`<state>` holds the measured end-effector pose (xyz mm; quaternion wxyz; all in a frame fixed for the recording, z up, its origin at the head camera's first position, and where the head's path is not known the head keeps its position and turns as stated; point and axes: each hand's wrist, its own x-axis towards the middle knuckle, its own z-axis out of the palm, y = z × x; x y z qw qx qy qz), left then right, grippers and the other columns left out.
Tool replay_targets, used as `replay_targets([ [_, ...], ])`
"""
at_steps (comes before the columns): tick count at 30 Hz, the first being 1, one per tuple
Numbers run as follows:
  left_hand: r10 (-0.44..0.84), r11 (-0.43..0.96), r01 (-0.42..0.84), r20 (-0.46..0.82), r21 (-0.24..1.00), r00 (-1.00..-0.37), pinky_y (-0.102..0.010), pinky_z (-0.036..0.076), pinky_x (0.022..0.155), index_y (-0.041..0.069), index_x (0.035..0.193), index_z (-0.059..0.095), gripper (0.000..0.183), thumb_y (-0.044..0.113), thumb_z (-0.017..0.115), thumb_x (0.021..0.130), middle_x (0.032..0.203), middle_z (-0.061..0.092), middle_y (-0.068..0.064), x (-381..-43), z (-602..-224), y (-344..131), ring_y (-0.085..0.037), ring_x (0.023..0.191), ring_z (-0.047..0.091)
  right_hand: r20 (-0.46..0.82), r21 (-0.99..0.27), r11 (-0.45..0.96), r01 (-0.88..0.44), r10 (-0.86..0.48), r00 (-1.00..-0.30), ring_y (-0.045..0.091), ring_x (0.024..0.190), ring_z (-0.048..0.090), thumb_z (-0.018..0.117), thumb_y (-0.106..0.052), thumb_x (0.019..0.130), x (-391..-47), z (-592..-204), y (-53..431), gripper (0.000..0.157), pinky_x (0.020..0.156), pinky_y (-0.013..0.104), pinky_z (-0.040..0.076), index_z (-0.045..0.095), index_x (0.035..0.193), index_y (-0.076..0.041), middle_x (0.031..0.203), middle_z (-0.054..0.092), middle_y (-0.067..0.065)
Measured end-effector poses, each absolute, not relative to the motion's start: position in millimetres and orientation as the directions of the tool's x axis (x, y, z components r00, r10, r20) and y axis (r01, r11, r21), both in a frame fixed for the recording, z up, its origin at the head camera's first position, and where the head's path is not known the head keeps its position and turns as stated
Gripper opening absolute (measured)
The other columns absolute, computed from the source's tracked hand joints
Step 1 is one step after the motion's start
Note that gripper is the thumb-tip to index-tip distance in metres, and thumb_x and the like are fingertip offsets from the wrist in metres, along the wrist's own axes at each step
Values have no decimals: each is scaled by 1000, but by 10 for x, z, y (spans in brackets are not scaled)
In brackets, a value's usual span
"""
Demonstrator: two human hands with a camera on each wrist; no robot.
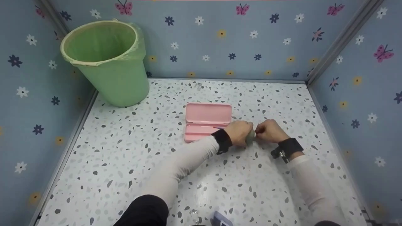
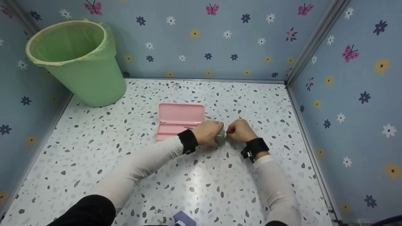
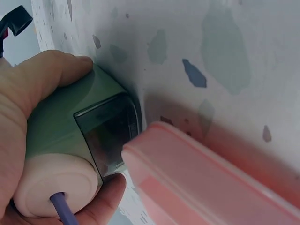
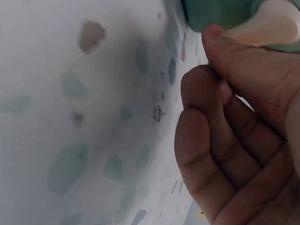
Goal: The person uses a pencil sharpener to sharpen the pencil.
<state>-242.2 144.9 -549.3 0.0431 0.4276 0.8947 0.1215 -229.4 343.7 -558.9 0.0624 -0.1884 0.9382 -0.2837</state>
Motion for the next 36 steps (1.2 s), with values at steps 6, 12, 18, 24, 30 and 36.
replay_targets([
  [6,759,616,749,70,245,-648,-31,43,55,16,93,51,54,33,78,50,78,51,2,-2399,-5528,1441,-16,66,50,-52,-501,788,-357,-440,-897,11,41,48,73,-11,69,-2163,-5610,3352,10,39,31,39,70,62,-17,48,53,-16],
  [12,741,641,734,67,224,-668,-33,43,51,16,93,53,53,33,78,50,77,51,2,-2409,-5517,1458,-17,63,50,-83,-495,780,-383,-481,-873,12,39,47,74,-16,73,-2042,-5561,3275,12,37,31,38,70,62,-15,45,51,-15],
  [18,727,660,722,65,208,-684,-34,43,51,16,94,53,50,34,75,53,77,51,1,-2403,-5522,1472,-17,63,50,-122,-514,766,-386,-510,-851,10,40,47,73,-16,74,-1985,-5544,3277,10,37,30,37,69,64,-16,47,52,-15],
  [24,724,663,720,66,208,-686,-32,43,52,15,95,53,46,35,72,58,77,50,0,-2390,-5532,1483,-17,64,50,-161,-487,775,-402,-532,-831,11,40,46,74,-19,73,-1937,-5453,3261,8,37,31,38,70,66,-18,49,54,-13],
  [30,725,662,727,92,182,-683,-33,42,51,16,91,52,42,31,71,57,75,49,1,-2386,-5535,1482,-16,62,49,-143,-501,721,-478,-614,-776,6,37,45,73,-16,73,-1926,-5326,3255,7,35,29,37,71,66,-18,51,56,-12],
  [36,724,665,722,71,193,-686,-33,43,52,17,91,51,44,29,73,54,75,49,2,-2389,-5528,1484,-16,64,49,-118,-498,674,-546,-677,-727,4,40,45,71,-13,73,-1932,-5167,3245,15,36,26,37,68,63,-25,50,54,-15],
])
